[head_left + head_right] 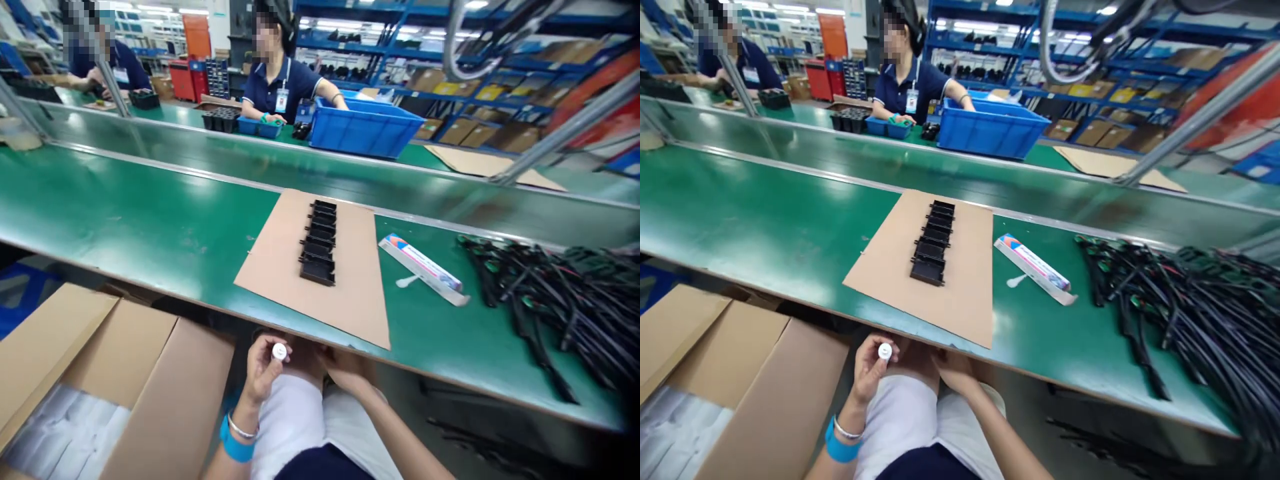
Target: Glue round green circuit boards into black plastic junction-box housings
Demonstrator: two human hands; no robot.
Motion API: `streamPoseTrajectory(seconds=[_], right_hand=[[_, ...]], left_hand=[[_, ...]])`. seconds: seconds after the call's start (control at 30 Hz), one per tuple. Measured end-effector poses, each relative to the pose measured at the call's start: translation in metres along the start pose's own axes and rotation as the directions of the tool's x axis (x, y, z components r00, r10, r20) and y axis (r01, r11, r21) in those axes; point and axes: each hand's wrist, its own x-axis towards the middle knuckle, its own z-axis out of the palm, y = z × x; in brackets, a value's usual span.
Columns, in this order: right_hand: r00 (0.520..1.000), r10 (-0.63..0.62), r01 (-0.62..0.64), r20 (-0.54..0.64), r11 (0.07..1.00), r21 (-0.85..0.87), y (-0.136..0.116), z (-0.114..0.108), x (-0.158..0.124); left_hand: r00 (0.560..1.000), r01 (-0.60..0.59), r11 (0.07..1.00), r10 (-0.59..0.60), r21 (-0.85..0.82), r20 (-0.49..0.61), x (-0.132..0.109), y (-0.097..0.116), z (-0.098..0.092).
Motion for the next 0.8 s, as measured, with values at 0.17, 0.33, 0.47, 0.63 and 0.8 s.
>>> streamPoseTrajectory(seconds=[0.17,0.33,0.47,0.63,0.8], right_hand=[[0.979,-0.153,0.140,0.136,0.985,0.100,0.013,-0.009,-0.062],[0.847,-0.463,0.417,0.261,0.883,0.213,-0.010,-0.087,-0.113],[0.885,-0.454,0.457,-0.101,0.889,0.009,-0.027,-0.181,-0.103],[0.848,-0.242,0.232,-0.472,0.969,-0.081,-0.018,-0.223,-0.020],[0.845,-0.319,0.332,-0.430,0.942,-0.046,-0.020,-0.222,0.010]], left_hand=[[0.988,-0.088,0.996,0.083,0.032,0.130,-0.010,0.036,0.035],[0.970,-0.111,0.994,0.111,-0.013,0.216,-0.010,0.059,0.067],[0.970,0.018,0.992,0.013,-0.126,0.242,0.005,0.078,0.092],[0.941,0.027,0.980,0.041,-0.196,0.335,0.037,0.096,0.130],[0.904,-0.024,0.997,0.055,-0.077,0.424,0.064,0.100,0.153]])
